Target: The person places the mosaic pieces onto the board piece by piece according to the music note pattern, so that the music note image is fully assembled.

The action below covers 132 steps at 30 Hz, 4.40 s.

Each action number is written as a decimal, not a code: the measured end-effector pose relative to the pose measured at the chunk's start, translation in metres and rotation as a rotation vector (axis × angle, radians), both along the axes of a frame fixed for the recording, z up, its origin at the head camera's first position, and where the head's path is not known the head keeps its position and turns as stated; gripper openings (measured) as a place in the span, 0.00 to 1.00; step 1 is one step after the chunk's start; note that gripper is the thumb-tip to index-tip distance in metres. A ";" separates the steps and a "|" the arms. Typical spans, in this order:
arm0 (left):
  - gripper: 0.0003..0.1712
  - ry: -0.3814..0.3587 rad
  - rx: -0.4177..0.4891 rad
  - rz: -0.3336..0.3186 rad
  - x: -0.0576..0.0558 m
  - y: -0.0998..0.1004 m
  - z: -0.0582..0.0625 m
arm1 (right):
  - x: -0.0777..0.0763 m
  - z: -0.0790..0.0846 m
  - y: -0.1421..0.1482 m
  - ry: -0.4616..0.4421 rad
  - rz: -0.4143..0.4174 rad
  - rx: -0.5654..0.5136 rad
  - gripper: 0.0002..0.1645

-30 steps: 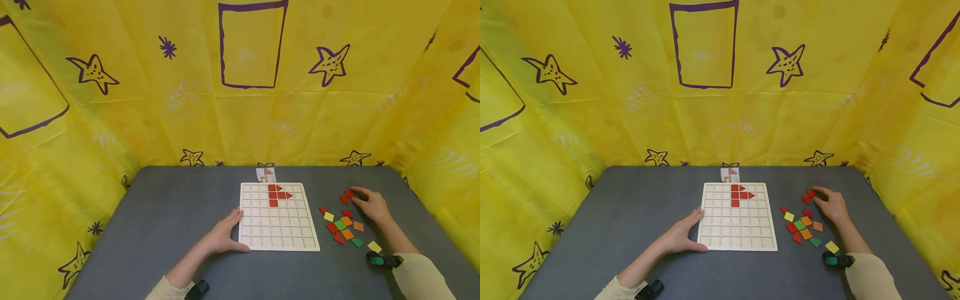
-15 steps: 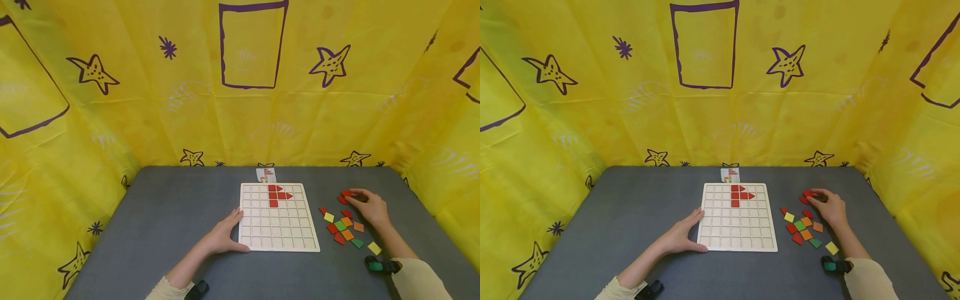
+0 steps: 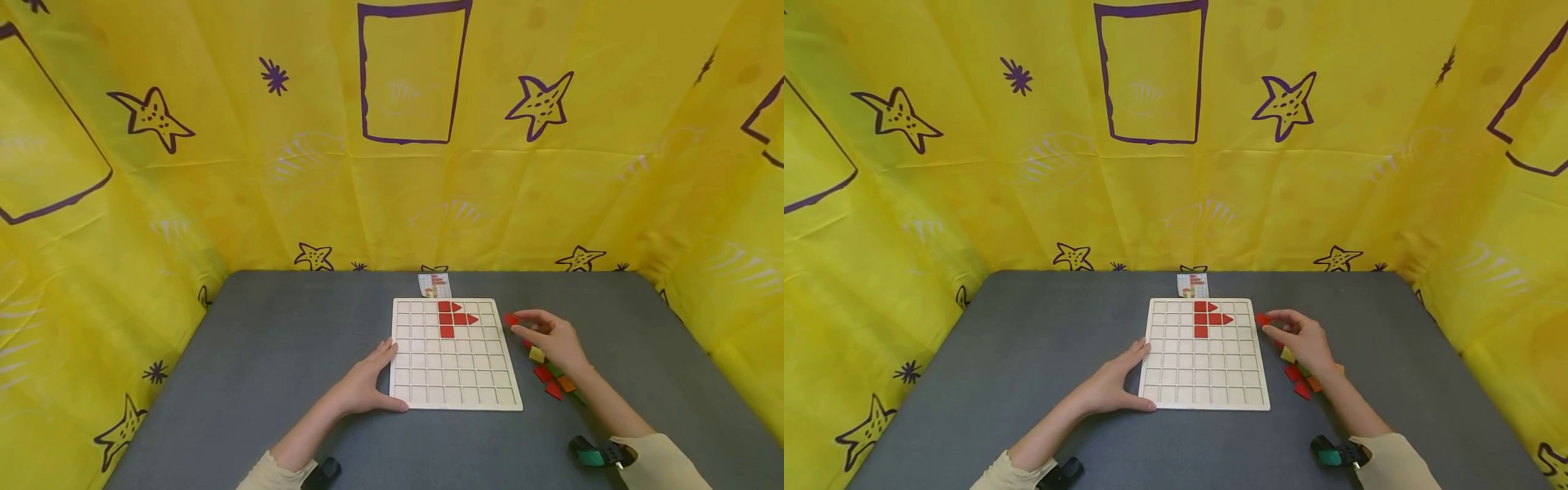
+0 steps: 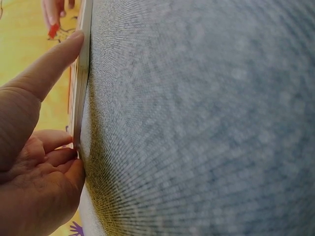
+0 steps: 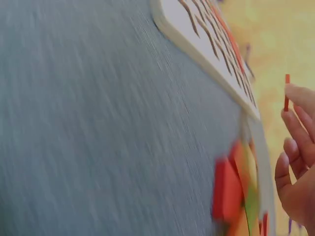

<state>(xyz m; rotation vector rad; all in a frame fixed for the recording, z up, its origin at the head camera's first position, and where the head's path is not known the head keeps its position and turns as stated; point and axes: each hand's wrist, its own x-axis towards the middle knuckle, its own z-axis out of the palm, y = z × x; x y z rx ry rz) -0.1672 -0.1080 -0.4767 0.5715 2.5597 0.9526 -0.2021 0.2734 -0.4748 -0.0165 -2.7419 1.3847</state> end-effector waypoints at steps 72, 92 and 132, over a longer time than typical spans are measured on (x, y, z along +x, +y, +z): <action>0.63 0.001 -0.039 -0.022 -0.001 0.001 0.005 | 0.029 0.009 0.076 -0.087 -0.064 0.192 0.27; 0.64 0.017 -0.030 -0.032 -0.001 0.003 0.008 | 0.037 0.003 0.070 -0.085 0.027 0.191 0.26; 0.64 0.023 -0.038 -0.032 -0.002 0.001 0.007 | 0.027 -0.004 -0.008 0.101 0.103 0.177 0.16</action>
